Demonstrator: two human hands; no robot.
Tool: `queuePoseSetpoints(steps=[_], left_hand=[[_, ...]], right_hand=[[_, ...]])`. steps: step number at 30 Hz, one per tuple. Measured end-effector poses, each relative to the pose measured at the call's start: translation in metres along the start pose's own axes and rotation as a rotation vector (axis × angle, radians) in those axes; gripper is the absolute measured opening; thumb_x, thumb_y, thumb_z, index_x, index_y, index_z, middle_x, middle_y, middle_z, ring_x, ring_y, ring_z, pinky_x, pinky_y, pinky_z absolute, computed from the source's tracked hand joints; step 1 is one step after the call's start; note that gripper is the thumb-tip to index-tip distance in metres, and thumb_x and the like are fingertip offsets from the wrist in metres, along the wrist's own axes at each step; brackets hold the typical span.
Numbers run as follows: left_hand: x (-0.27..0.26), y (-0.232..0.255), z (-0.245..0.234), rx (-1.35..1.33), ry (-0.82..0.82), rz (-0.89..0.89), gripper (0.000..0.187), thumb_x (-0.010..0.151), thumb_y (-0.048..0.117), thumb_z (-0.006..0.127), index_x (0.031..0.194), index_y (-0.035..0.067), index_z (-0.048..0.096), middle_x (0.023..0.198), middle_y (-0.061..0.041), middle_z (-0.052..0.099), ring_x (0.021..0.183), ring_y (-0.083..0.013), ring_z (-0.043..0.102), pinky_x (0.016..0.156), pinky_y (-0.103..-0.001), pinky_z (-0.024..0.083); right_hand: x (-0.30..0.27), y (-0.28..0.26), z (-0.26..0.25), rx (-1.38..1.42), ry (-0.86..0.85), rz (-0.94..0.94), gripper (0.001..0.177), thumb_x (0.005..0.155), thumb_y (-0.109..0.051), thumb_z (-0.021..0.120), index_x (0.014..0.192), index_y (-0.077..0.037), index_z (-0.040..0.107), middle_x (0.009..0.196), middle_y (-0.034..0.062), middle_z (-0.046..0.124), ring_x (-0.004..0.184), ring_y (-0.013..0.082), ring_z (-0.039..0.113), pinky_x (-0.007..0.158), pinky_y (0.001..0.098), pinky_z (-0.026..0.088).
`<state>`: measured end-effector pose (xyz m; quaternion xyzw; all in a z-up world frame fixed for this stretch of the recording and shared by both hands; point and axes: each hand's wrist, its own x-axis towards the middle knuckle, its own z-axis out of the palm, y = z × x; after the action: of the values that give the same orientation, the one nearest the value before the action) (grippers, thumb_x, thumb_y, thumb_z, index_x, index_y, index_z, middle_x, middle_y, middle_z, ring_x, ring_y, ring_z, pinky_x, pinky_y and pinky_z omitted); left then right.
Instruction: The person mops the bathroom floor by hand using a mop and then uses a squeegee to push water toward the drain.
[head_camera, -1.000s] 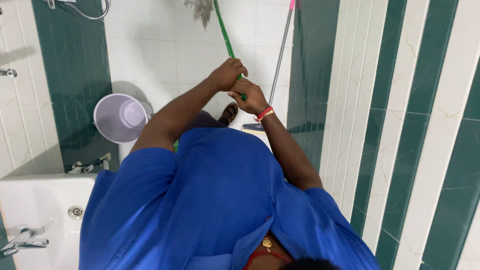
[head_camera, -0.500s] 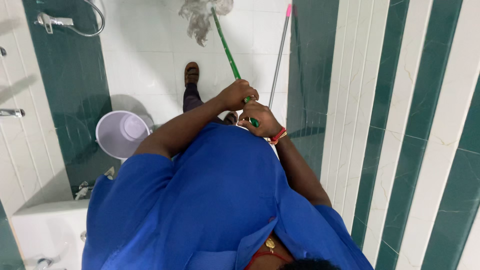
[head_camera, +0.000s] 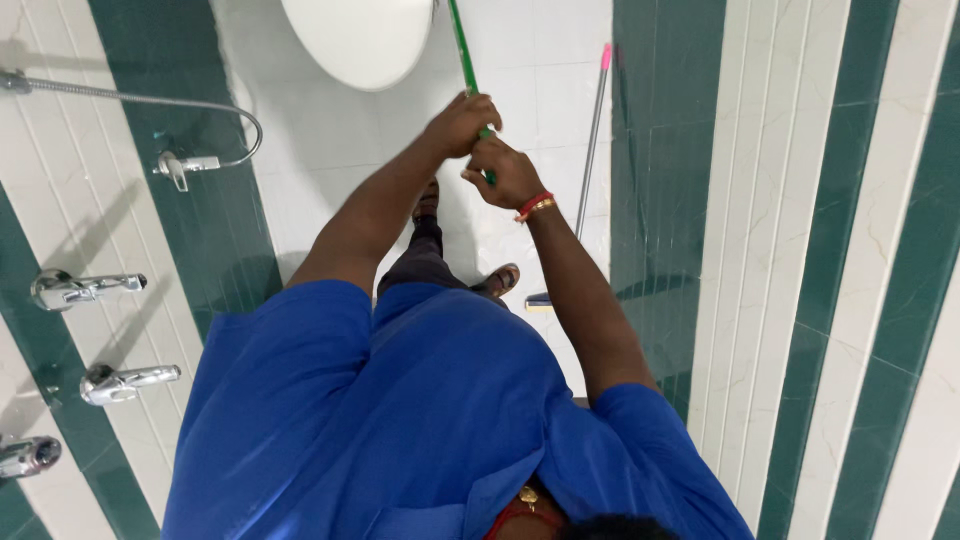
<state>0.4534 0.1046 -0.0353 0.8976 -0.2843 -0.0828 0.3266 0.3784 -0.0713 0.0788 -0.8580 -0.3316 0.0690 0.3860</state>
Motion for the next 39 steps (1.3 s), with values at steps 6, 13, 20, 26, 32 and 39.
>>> queuePoseSetpoints(steps=[6,13,20,26,32,39], left_hand=[[-0.006,-0.032,-0.012,-0.034,-0.069,-0.082,0.018,0.088,0.019,0.076,0.104,0.013,0.069,0.123,-0.007,0.065,0.144,-0.0367,0.039,0.117,-0.057,0.029],[-0.073,0.051,-0.001,-0.162,-0.08,0.1,0.011,0.098,0.025,0.074,0.098,0.015,0.069,0.1,-0.007,0.058,0.112,-0.0325,0.052,0.106,-0.047,0.044],[-0.105,0.151,-0.031,-0.129,-0.181,0.397,0.014,0.08,0.018,0.077,0.093,0.017,0.071,0.076,-0.002,0.065,0.083,-0.0228,0.06,0.103,-0.054,0.034],[-0.127,0.217,-0.039,-0.277,-0.354,0.493,0.02,0.079,0.022,0.079,0.097,0.014,0.072,0.077,-0.005,0.07,0.08,-0.0276,0.063,0.078,-0.042,0.05],[-0.127,0.197,-0.02,-0.249,-0.393,0.594,0.018,0.087,0.028,0.078,0.098,0.014,0.073,0.083,-0.002,0.074,0.082,-0.0235,0.068,0.08,-0.04,0.051],[-0.062,0.113,-0.036,-0.25,-0.389,0.624,0.015,0.088,0.026,0.079,0.097,0.016,0.071,0.094,0.003,0.072,0.09,-0.0208,0.065,0.097,-0.041,0.047]], right_hand=[[0.028,0.002,0.034,-0.123,0.045,-0.054,0.02,0.091,-0.024,0.075,0.08,-0.009,0.069,0.089,0.0036,0.066,0.09,0.0265,0.068,0.069,0.0413,0.055],[-0.054,-0.085,0.018,-0.042,0.021,0.05,0.02,0.092,-0.018,0.075,0.077,-0.006,0.068,0.082,0.0057,0.065,0.083,0.0238,0.067,0.067,0.0394,0.055],[-0.115,-0.182,-0.009,0.192,0.277,0.131,0.019,0.096,-0.009,0.078,0.082,-0.001,0.068,0.077,0.0105,0.064,0.076,0.0266,0.062,0.071,0.0404,0.052],[-0.167,-0.232,-0.024,0.342,0.381,0.215,0.014,0.097,-0.011,0.075,0.093,0.0,0.07,0.088,0.0116,0.069,0.084,0.0255,0.068,0.079,0.0377,0.055],[-0.165,-0.21,0.005,0.326,0.425,0.1,0.016,0.101,-0.012,0.07,0.092,0.001,0.071,0.088,0.0119,0.072,0.085,0.0256,0.068,0.08,0.0398,0.055],[-0.084,-0.145,0.021,0.288,0.492,0.101,0.012,0.102,-0.01,0.068,0.097,0.001,0.071,0.093,0.013,0.073,0.09,0.0268,0.069,0.083,0.0397,0.054]])
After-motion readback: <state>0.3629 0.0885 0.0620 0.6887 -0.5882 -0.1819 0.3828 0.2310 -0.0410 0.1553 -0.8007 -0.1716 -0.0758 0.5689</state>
